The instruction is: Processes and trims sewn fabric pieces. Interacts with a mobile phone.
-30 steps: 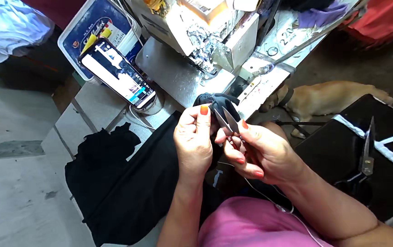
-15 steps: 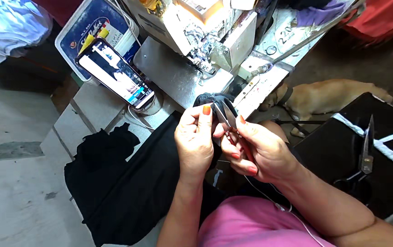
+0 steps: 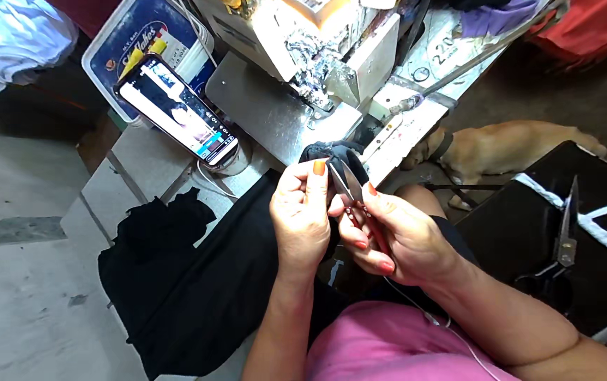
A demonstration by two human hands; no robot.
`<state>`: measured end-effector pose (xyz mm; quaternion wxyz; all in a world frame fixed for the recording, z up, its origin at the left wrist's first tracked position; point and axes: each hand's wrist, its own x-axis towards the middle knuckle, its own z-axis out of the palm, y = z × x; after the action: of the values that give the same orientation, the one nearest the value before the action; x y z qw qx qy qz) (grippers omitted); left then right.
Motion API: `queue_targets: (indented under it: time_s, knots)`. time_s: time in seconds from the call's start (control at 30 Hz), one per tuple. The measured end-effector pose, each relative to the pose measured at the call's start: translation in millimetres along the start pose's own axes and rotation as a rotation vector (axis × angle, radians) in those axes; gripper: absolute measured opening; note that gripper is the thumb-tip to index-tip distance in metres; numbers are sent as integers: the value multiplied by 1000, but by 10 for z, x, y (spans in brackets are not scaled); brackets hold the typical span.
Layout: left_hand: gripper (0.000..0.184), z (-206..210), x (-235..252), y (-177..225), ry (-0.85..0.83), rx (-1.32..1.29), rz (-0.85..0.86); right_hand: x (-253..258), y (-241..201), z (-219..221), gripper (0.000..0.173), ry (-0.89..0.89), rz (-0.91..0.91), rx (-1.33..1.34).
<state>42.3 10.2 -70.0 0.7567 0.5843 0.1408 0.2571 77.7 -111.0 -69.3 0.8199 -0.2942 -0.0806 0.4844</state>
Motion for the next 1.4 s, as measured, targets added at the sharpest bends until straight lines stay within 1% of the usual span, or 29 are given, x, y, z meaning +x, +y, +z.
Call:
queue_targets:
  time_s: [0.17, 0.4, 0.5, 0.57, 0.67, 0.8, 0.97, 1.0, 1.1, 1.17, 1.27, 1.4]
  knots:
    - [18, -11, -4, -20, -7, 3, 13, 12, 3, -4, 45, 20, -15, 9]
    - [18, -12, -15, -26, -24, 24, 9, 22, 69, -22, 39, 46, -116, -91]
    - [17, -23, -22, -16, -31, 113, 57, 20, 78, -42, 38, 41, -129, -85]
    - [15, -17, -52, 10, -26, 202, 117, 9, 66, -48, 39, 25, -122, -59]
    - [13, -33, -81, 39, -22, 217, 197, -10, 39, -64, 37, -27, -107, -26]
    - [15, -71, -68, 13, -11, 177, 173, -1, 27, -87, 38, -7, -79, -37]
    - [15, -68, -101, 38, -13, 109, 136, -31, 19, -54, 40, -70, -16, 128]
    - [15, -66, -91, 44, -11, 92, 127, -19, 17, -66, 40, -80, -37, 91]
    - [17, -68, -54, 57, -11, 87, 107, 19, 10, -122, 34, -39, -132, -171]
    - [17, -63, -43, 58, -9, 117, 108, 14, -2, -122, 33, -23, -145, -266]
    - [16, -65, -46, 53, -17, 167, 109, -7, 1, -115, 31, -21, -144, -297]
    - [14, -79, -56, 48, -26, 247, 142, 2, -14, -135, 33, -35, -122, -274]
